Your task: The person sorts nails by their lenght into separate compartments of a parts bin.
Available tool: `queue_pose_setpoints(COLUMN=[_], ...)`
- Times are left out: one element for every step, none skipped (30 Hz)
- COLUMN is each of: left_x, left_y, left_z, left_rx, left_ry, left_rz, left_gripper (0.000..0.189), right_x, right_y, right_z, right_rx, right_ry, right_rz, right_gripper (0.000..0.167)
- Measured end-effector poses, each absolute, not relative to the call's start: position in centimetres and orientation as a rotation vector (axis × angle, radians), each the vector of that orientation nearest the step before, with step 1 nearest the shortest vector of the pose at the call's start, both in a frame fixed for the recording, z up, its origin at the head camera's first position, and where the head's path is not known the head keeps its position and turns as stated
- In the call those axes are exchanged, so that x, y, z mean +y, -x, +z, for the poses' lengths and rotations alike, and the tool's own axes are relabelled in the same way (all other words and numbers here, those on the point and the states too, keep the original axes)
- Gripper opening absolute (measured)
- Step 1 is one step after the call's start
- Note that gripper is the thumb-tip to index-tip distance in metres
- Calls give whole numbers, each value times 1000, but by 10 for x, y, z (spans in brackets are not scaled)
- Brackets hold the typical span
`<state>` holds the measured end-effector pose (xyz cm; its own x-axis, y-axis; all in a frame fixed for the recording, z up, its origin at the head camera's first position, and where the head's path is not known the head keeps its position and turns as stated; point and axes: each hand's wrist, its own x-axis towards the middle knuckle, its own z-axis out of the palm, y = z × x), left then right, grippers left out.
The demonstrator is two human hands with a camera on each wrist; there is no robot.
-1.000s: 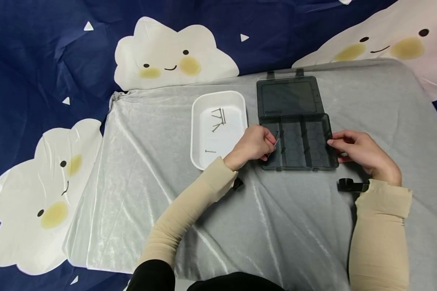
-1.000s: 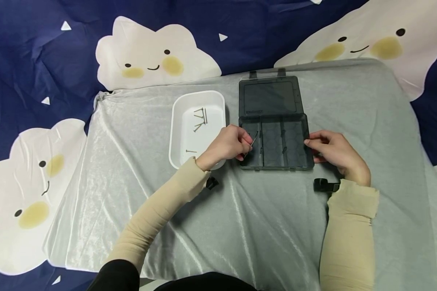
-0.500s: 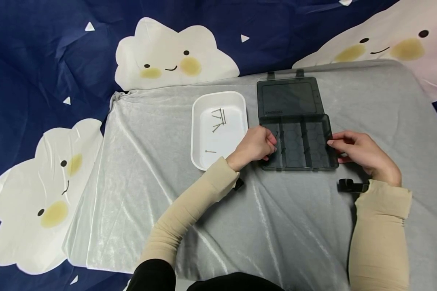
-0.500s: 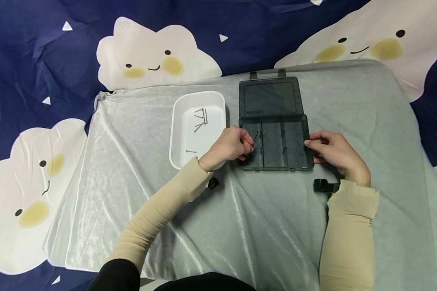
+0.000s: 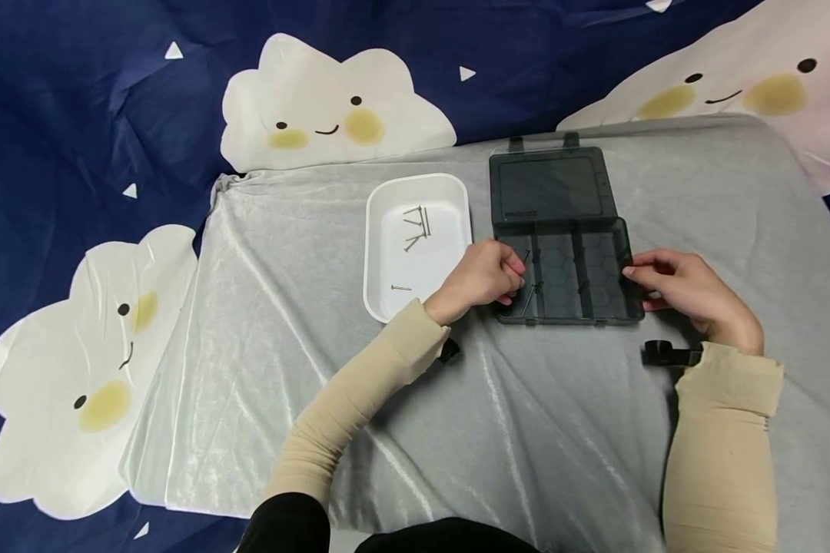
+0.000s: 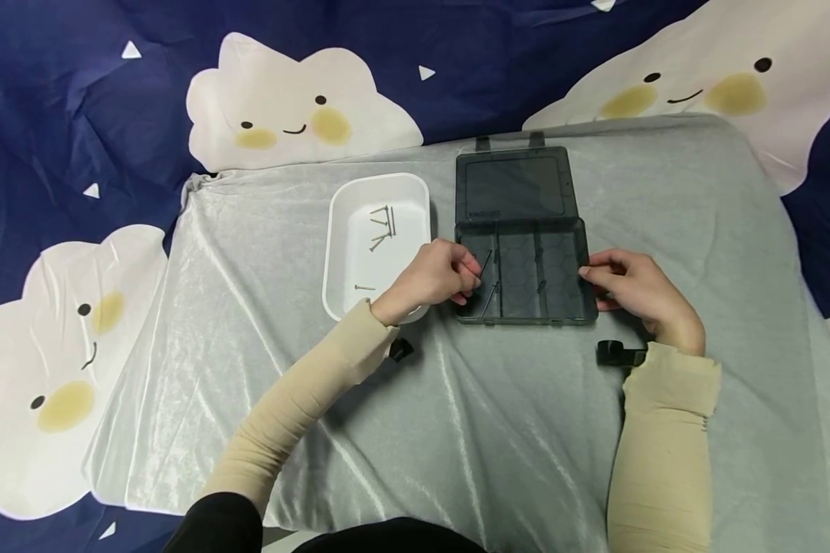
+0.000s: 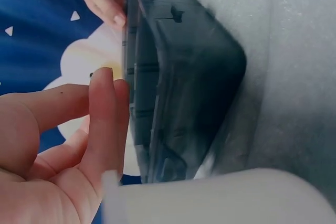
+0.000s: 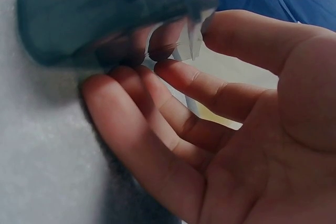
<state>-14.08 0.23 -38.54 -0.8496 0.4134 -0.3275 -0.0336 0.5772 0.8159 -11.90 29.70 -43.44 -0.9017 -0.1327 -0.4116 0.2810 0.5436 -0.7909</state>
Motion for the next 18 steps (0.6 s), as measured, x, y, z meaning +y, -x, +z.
queue_pose_setpoints(left_x=[1, -1, -3, -6, -9, -12, -16, -20, -25, -29, -34, -39, -44, -49, -54, -58, -63, -68], left_y=[141, 141, 142, 142, 143, 145, 146, 148, 150, 153, 155, 158, 161, 164, 168, 171, 175, 178], left_z=[-384, -383, -380, -377, -375, -371, -368, -364, -359, -355, -351, -347, -342, -338, -334, -331, -328, -326], left_rx=[2295, 2266, 2241, 2214, 2193, 2175, 2163, 2158, 2160, 2157, 2164, 2170, 2179, 2186, 2193, 2209, 2243, 2285], left_ry=[-293, -282, -272, -263, -259, -258, -257, -255, -248, -238, -228, -213, -196, -177, -155, -141, -130, -119], left_rz=[1233, 1257, 1280, 1305, 1334, 1360, 1390, 1414, 1434, 1457, 1476, 1498, 1526, 1546, 1579, 1611, 1635, 1652], left_gripper=[8, 7, 6, 5, 6, 7, 9, 11, 13, 15, 16, 17, 17, 18, 18, 18, 18, 17], right_x=[297, 297, 297, 297, 296, 296, 296, 296, 297, 297, 297, 297, 297, 297, 297, 297, 297, 297], right_y=[119, 119, 119, 119, 119, 118, 118, 118, 118, 119, 119, 119, 118, 118, 118, 118, 118, 117], right_z=[-434, -434, -434, -434, -434, -434, -434, -433, -433, -433, -433, -433, -433, -433, -433, -433, -433, -434], right_rx=[2360, 2362, 2363, 2363, 2364, 2365, 2366, 2367, 2368, 2367, 2365, 2363, 2360, 2359, 2361, 2363, 2359, 2357], right_ry=[-119, -117, -115, -114, -113, -112, -112, -111, -111, -110, -108, -104, -100, -95, -90, -86, -84, -84], right_rz=[-1315, -1312, -1310, -1309, -1308, -1304, -1302, -1301, -1298, -1296, -1296, -1295, -1297, -1303, -1310, -1318, -1327, -1336], right_gripper=[63, 63, 63, 63, 63, 63, 63, 63, 64, 64, 64, 64, 64, 63, 62, 60, 59, 58])
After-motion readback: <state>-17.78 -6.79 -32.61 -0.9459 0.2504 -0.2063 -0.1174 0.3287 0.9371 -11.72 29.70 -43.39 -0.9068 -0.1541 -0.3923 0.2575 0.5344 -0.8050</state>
